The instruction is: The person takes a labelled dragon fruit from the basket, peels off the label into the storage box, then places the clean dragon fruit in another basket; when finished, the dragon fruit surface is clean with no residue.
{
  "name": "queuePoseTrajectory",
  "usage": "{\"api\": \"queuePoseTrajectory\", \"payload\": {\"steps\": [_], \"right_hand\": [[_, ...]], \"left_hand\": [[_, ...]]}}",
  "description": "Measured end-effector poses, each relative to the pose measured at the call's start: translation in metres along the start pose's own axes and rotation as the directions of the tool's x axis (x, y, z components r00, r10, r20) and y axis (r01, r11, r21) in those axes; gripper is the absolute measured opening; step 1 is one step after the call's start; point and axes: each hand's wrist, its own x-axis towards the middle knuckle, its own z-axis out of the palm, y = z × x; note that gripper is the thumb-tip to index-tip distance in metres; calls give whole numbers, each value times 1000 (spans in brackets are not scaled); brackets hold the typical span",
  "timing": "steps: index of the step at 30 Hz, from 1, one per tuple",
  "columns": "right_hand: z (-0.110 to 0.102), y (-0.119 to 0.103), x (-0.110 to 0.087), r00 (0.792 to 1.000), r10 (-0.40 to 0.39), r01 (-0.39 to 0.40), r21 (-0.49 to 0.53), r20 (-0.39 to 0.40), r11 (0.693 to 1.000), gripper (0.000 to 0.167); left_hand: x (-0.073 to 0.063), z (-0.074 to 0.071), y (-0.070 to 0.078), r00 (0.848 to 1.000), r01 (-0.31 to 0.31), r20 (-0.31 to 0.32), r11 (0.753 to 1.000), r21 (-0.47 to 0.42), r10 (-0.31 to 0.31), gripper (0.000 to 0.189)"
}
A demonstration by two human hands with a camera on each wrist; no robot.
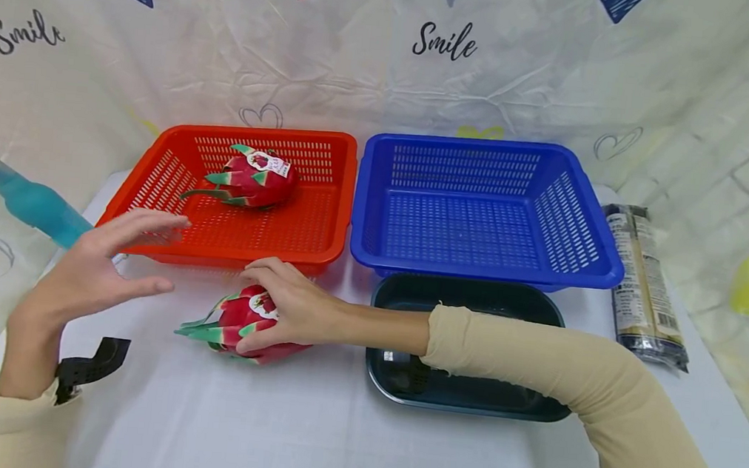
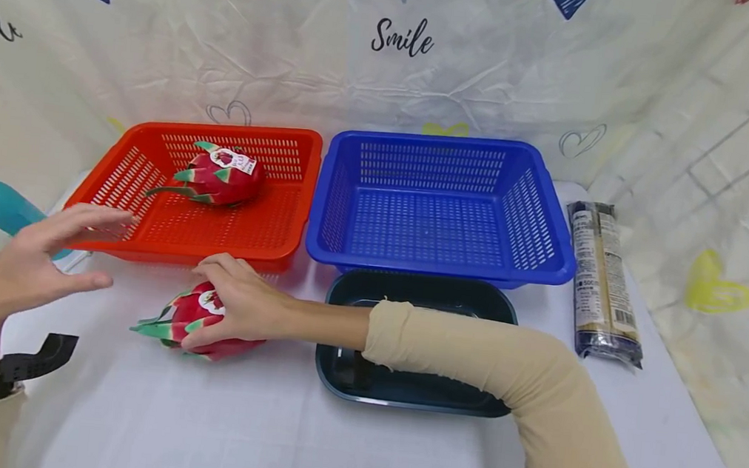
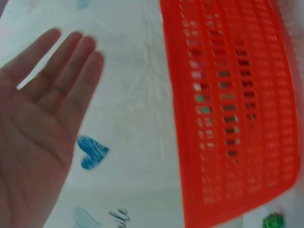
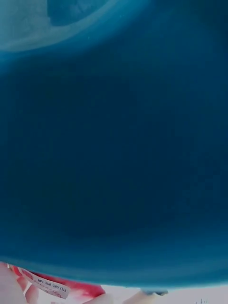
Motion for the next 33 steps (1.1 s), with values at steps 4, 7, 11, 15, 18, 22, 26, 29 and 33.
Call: {"api": "queuePoseTrajectory", "payload": {"steps": [4, 7, 11, 15, 18, 22, 26, 29, 33], "right_hand": [[0, 3, -2, 1000, 4, -4, 9, -10, 1000, 89], [0, 5, -4, 1000, -9, 9, 17, -13, 1000, 91], [-3, 6, -10, 999, -31, 31, 31, -21, 999, 91], [-7, 7, -20, 999, -26, 28, 61, -35, 998, 88], [-10, 9, -29, 999, 10, -7, 87, -37, 996, 85], [-13, 13, -40, 998, 64, -61, 123, -24, 991, 81], [-19, 15, -45, 995, 99, -96, 150, -12, 984, 75], [-22, 14, -46, 993, 116, -114, 147, -2, 982, 72], [-22, 15, -45, 994, 107, -108, 128, 19, 986, 69]], "left_hand": [[2, 11, 15, 978, -20, 210, 1000, -3, 21, 81], [3, 19, 23, 941, 20, 337, 1000, 22, -26, 74], [5, 31, 29, 879, 112, 458, 991, 75, -134, 80], [9, 45, 30, 827, 185, 532, 982, 46, -181, 89], [12, 55, 28, 805, 223, 559, 975, 21, -197, 92], [14, 65, 23, 785, 269, 580, 963, -1, -219, 91], [13, 71, 22, 776, 299, 593, 953, -44, -216, 91], [13, 74, 20, 770, 320, 597, 946, -56, -225, 93], [14, 77, 18, 759, 331, 607, 943, -45, -238, 96]]}}
